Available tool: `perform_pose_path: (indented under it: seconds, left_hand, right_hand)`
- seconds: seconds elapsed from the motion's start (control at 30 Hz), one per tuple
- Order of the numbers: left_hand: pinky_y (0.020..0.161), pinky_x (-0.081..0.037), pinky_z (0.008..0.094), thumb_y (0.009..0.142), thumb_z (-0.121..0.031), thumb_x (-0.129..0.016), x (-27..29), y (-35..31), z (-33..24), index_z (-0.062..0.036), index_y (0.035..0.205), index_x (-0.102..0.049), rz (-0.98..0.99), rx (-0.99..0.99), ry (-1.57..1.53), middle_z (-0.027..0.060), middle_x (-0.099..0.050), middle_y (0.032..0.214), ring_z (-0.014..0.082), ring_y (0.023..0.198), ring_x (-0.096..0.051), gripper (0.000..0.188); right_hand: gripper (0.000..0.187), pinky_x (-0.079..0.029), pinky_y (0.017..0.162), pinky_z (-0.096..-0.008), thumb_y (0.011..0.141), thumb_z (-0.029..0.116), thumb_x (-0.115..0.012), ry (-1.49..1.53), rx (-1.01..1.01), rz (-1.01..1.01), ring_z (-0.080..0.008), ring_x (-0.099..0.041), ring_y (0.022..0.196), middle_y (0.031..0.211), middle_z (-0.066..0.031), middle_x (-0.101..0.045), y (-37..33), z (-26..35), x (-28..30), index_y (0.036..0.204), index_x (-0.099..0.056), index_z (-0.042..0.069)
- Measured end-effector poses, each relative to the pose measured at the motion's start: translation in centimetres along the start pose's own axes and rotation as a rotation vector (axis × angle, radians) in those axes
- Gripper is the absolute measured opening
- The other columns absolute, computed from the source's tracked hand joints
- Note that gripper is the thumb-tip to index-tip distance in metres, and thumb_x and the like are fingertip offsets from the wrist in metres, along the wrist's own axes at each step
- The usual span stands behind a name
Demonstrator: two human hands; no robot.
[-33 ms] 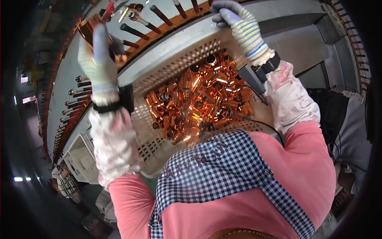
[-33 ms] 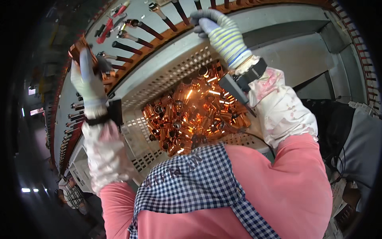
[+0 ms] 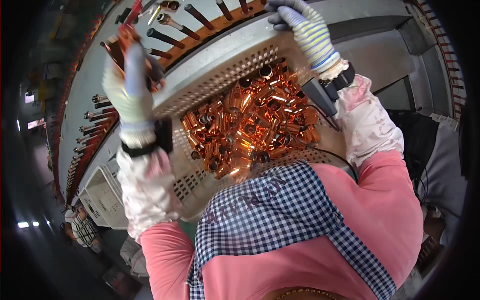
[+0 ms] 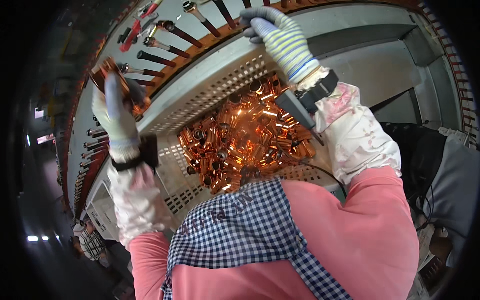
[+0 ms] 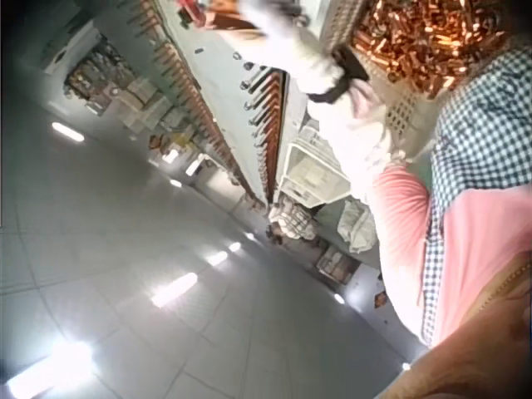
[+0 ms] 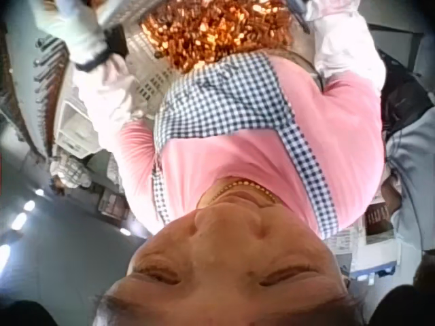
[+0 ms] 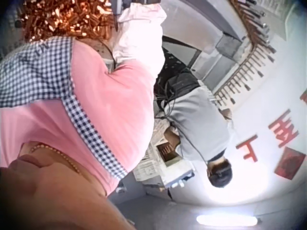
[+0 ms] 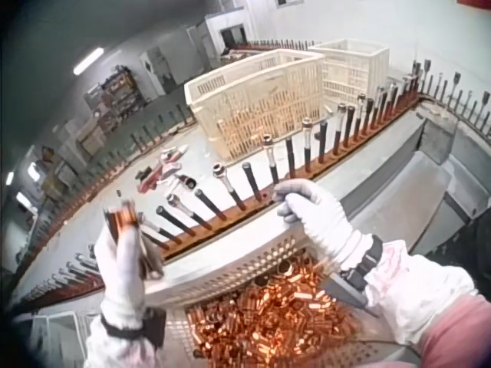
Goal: Manually picking copper pipes and components from a bin and placing them onto an automated assembly line track.
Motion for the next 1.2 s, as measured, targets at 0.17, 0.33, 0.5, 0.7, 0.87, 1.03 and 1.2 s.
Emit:
perform_pose_path:
  seconds: [0.17,0.33,0.5,0.7,0.87,1.03,1.2]
  left_hand:
    - [0.075,-0.053,0.0313,0.090,-0.045,-0.079,3.2,-9.3,5.4,0.0060,0.120,-0.065,0.481,0.559,0.553,0.0121,-0.070,0.093,0.0157,0.083,-0.065,0.061]
    - [0.101,-0.052,0.0452,0.086,-0.038,-0.079,6.4,-14.9,13.8,-0.0046,0.140,-0.057,0.938,0.718,0.996,0.0272,-0.069,0.123,0.0418,0.121,-0.065,0.067]
    - [0.112,-0.046,0.0463,0.087,-0.018,-0.076,2.8,-15.3,14.9,-0.0145,0.162,-0.025,1.101,0.623,1.159,0.0278,-0.051,0.149,0.0441,0.133,-0.055,0.091]
    - [0.114,-0.043,0.0434,0.084,-0.008,-0.073,-1.3,-15.9,19.8,-0.0096,0.160,-0.030,0.973,0.669,0.768,0.0279,-0.049,0.151,0.0421,0.137,-0.052,0.087]
    - [0.111,-0.047,0.0432,0.080,-0.008,-0.074,-6.6,-16.5,19.4,-0.0084,0.151,-0.047,0.991,0.505,0.626,0.0240,-0.062,0.138,0.0384,0.130,-0.058,0.076]
    - [0.105,-0.051,0.0480,0.081,-0.007,-0.071,-11.4,-19.4,14.7,-0.0130,0.146,-0.055,1.188,0.241,0.554,0.0205,-0.066,0.129,0.0370,0.121,-0.062,0.067]
    - [0.111,-0.045,0.0498,0.084,-0.021,-0.071,-8.9,-21.2,14.2,-0.0209,0.132,-0.067,1.391,0.449,0.601,0.0143,-0.067,0.130,0.0326,0.129,-0.059,0.048]
  right_hand:
    - [0.026,-0.057,0.083,-0.0267,0.104,0.012,-0.056,0.044,-0.104,-0.079,-0.0122,-0.068,0.090,0.111,-0.0060,-0.072,-1.4,2.8,-2.0,0.126,-0.065,0.001]
    - [0.026,-0.057,0.083,-0.0273,0.104,0.012,-0.057,-0.001,-0.118,-0.064,-0.0129,-0.068,0.091,0.110,-0.0065,-0.071,-1.7,2.7,-2.8,0.125,-0.064,0.000]
    - [0.027,-0.056,0.085,-0.0268,0.104,0.014,-0.058,-0.059,-0.121,-0.023,-0.0116,-0.068,0.093,0.110,-0.0058,-0.071,-2.5,2.9,-3.2,0.127,-0.064,0.001]
    - [0.028,-0.056,0.085,-0.0264,0.104,0.015,-0.058,-0.064,-0.117,-0.001,-0.0114,-0.068,0.093,0.111,-0.0056,-0.071,-2.5,3.9,-3.6,0.127,-0.064,0.001]
    - [0.029,-0.056,0.084,-0.0261,0.103,0.015,-0.058,-0.048,-0.114,0.030,-0.0116,-0.068,0.092,0.112,-0.0058,-0.071,-1.8,3.3,-3.5,0.127,-0.064,0.000]
    - [0.027,-0.056,0.084,-0.0266,0.104,0.013,-0.058,-0.034,-0.104,0.059,-0.0111,-0.068,0.092,0.112,-0.0049,-0.070,-1.9,2.5,-3.9,0.126,-0.065,0.000]
    - [0.024,-0.056,0.085,-0.0261,0.104,0.014,-0.058,-0.081,-0.146,0.066,-0.0099,-0.067,0.092,0.110,-0.0032,-0.070,-2.6,1.5,-4.3,0.123,-0.067,0.002]
Point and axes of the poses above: each hand's wrist, its own y-axis towards the middle knuckle, its own x-axis out of the back of the hand, z = x × y, the point moved 3 cm from there along y, towards the middle knuckle
